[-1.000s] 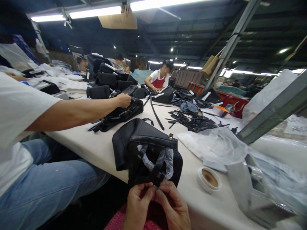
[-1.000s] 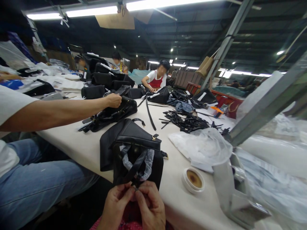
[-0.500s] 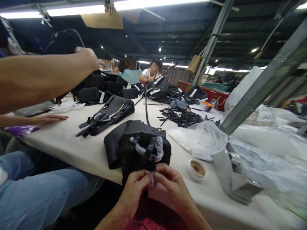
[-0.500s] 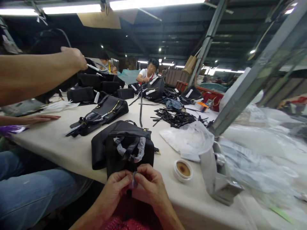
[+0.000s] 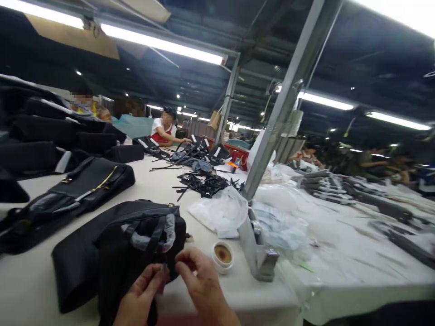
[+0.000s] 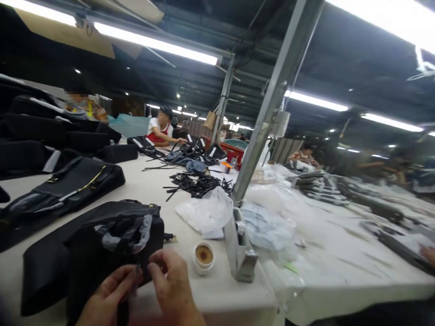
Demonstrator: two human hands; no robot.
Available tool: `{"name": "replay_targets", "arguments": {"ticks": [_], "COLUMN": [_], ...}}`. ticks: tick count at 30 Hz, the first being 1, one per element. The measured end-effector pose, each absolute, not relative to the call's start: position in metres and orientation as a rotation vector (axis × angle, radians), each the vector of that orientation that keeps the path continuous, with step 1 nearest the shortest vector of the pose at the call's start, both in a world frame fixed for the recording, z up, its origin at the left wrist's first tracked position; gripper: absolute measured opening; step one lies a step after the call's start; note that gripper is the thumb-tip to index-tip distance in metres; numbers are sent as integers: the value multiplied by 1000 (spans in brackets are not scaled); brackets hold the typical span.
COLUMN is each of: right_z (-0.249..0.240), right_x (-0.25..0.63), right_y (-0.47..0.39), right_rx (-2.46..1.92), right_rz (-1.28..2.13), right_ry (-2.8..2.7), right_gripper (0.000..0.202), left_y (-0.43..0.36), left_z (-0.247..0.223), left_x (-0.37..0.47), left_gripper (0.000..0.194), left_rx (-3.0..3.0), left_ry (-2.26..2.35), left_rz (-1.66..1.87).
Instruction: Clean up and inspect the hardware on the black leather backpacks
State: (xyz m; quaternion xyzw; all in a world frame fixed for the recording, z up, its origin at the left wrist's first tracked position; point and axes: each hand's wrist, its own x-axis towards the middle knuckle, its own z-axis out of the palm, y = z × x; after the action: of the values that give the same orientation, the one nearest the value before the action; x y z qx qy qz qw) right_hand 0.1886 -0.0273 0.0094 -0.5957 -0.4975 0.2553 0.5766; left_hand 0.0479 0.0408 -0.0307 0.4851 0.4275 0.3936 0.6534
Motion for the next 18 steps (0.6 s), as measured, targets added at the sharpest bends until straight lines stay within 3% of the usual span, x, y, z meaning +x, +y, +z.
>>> {"name": "replay_targets", "arguments": {"ticks": [3, 6, 13, 18], "right_z": [33, 46, 32, 41], "right_x": [260, 340, 397, 390], "right_y": [-62, -95, -119, -123], "right_rx": [-1675, -2085, -2215, -2157], "right_rz": [172, -33, 275, 405], "right_ry": [-1136, -864, -733, -711], "right_gripper": [27, 38, 50, 36], "left_y": [43, 42, 50, 45], "left_z": [-21, -12, -24, -16], "left_x": [53, 53, 50, 53], "left_gripper": [53, 55, 53, 58], "left_rx": [904, 783, 797, 781], "left_ry": [998, 1032, 970, 991], "left_rz": [906, 903, 891, 932]}}
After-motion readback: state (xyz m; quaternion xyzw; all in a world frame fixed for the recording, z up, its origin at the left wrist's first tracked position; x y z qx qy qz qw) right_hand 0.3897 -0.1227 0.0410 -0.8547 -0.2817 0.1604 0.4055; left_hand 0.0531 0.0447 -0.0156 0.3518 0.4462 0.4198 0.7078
